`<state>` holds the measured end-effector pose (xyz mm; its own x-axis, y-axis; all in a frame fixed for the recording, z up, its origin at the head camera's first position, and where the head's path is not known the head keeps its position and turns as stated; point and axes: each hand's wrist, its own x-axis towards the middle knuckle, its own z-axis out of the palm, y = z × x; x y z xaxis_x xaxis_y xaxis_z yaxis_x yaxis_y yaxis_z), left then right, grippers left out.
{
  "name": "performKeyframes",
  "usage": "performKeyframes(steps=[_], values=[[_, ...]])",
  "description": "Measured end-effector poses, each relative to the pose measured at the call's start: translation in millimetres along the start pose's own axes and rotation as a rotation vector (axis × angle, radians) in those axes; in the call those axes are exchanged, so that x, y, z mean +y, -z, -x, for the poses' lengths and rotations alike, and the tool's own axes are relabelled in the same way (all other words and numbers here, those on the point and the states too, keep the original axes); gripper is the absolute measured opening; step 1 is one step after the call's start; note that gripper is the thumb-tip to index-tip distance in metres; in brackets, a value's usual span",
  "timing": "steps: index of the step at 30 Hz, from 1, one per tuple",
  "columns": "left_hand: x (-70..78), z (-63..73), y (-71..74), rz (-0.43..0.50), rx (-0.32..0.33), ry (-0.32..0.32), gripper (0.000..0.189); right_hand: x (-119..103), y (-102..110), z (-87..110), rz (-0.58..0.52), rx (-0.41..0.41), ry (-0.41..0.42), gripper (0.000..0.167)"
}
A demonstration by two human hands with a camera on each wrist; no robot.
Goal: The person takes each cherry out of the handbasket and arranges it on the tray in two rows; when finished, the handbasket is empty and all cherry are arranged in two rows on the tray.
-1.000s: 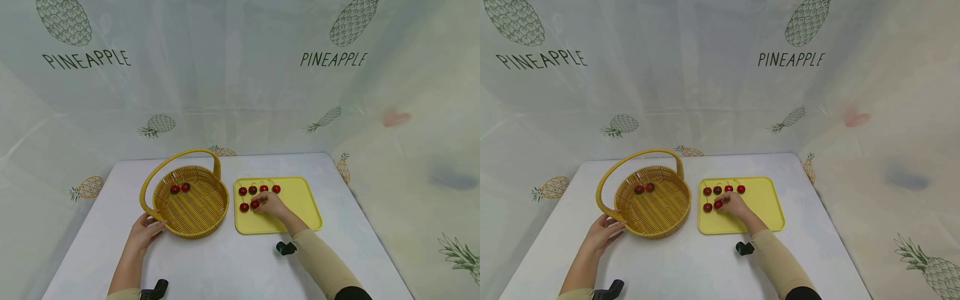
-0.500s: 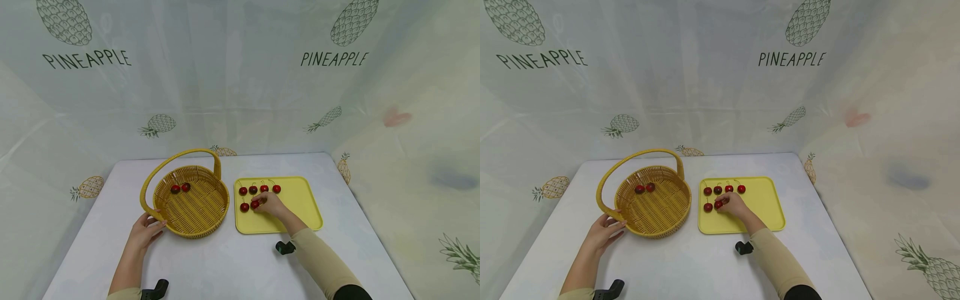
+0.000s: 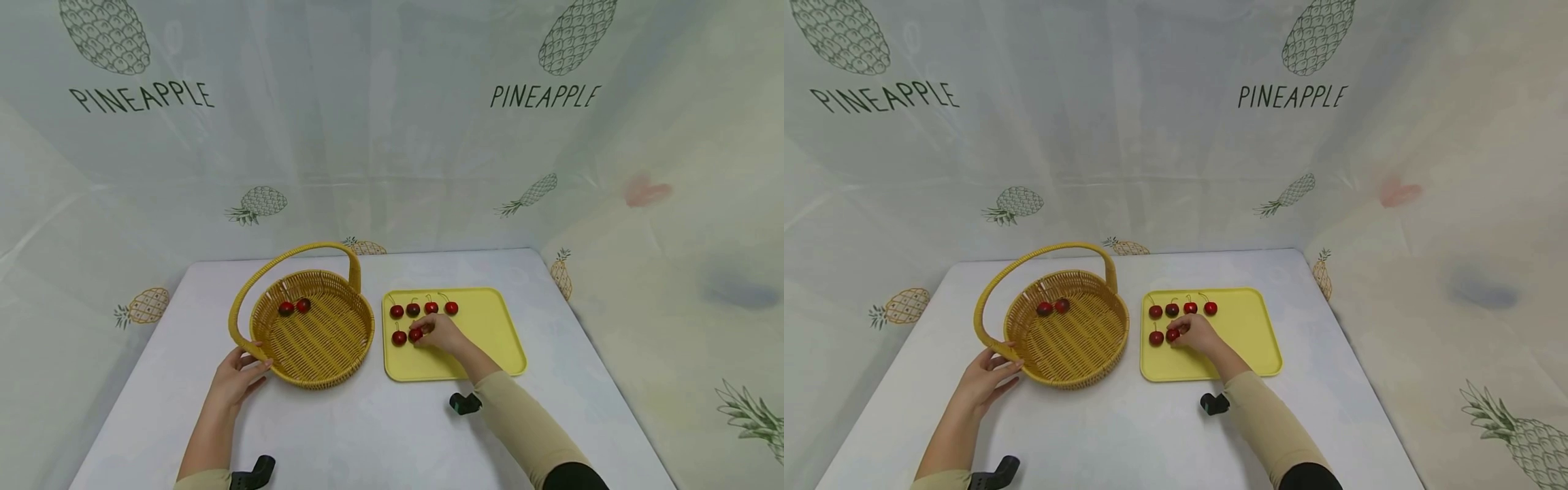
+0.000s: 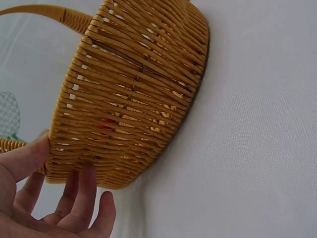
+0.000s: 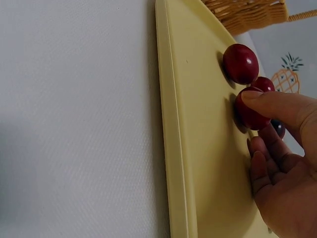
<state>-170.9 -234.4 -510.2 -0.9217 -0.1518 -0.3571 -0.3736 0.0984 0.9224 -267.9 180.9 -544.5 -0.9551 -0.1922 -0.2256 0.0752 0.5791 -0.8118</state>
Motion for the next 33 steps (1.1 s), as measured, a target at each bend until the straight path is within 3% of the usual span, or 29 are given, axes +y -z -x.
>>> performKeyframes(steps=[16,22,33], values=[[-0.3,-0.1,0.3,-0.005,0.001,-0.004,0.062,-8,8,1.2,-0.014,-0.008,0.012,0.03],[-1.0,0.8,0.3,-0.014,0.004,-0.004,0.061,-27,12,3.0,-0.013,-0.009,0.042,0.03],[0.2,3.7,-0.7,-0.017,0.01,-0.007,0.059,-78,-5,2.3,-0.025,-0.137,0.173,0.032]])
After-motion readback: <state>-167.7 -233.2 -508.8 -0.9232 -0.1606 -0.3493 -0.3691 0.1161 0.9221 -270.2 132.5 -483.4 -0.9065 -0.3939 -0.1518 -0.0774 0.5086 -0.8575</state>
